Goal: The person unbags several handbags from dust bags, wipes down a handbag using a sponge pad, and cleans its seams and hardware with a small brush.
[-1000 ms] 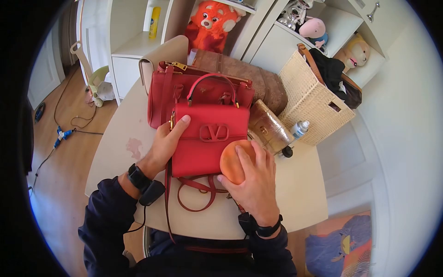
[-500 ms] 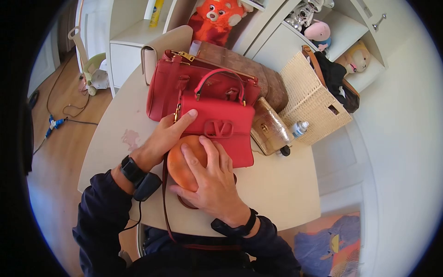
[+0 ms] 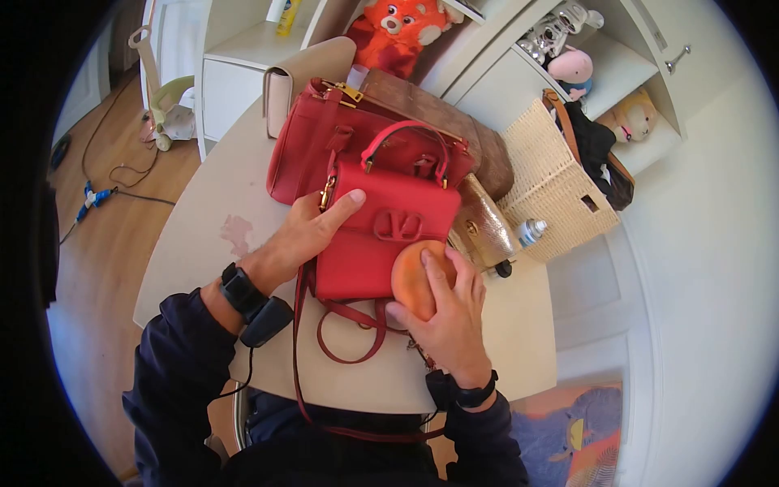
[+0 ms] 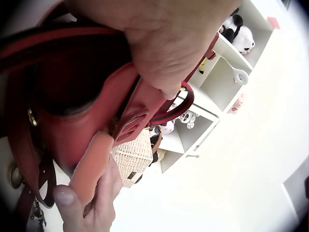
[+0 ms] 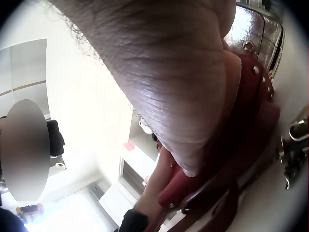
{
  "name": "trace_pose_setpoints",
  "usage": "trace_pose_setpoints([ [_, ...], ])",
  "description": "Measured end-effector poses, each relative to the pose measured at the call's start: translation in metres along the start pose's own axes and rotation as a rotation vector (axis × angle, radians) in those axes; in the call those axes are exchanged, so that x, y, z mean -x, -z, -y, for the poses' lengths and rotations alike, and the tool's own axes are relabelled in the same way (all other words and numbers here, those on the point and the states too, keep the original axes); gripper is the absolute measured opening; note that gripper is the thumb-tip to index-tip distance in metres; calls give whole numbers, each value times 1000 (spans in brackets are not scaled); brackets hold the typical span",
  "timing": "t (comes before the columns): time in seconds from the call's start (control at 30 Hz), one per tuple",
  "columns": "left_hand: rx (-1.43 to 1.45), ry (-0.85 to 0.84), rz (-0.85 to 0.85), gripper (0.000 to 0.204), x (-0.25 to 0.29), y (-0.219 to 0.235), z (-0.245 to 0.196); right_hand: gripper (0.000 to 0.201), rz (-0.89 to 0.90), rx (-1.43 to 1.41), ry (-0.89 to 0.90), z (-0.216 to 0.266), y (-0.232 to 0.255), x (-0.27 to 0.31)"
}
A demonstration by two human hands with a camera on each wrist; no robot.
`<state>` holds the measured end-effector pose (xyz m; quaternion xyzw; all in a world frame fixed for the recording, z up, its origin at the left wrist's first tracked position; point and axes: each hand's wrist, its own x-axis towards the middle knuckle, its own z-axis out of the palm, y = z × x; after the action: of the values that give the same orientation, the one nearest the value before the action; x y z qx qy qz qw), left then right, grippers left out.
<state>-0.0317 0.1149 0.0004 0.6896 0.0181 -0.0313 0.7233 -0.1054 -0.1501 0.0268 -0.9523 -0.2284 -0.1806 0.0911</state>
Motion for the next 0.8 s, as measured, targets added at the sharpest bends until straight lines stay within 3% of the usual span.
trace_pose_setpoints([
  [0.2, 120, -86, 70, 47, 5, -5, -4, 84, -78, 55, -17, 8, -2, 0],
  [0.37, -29, -49, -73, 53, -8, 3, 14, 89, -69, -108, 104, 52, -11, -6],
  [0.43, 1, -39, -170, 53, 3, -7, 1, 91, -67, -176, 168, 68, -13, -12],
  [0.5, 50, -31, -104, 53, 6, -8, -3, 92, -100, -186, 161, 75, -19, -14],
  [0.6, 88, 19, -52, 54, 4, -5, -1, 89, -131, -197, 168, 71, -20, -12],
  [0.67, 127, -98, -24, 56, 8, -10, -6, 87, -88, -221, 195, 60, -13, -10],
  [0.8, 67, -90, 7, 58, 0, -4, 5, 86, -90, -149, 155, 31, -2, 2],
])
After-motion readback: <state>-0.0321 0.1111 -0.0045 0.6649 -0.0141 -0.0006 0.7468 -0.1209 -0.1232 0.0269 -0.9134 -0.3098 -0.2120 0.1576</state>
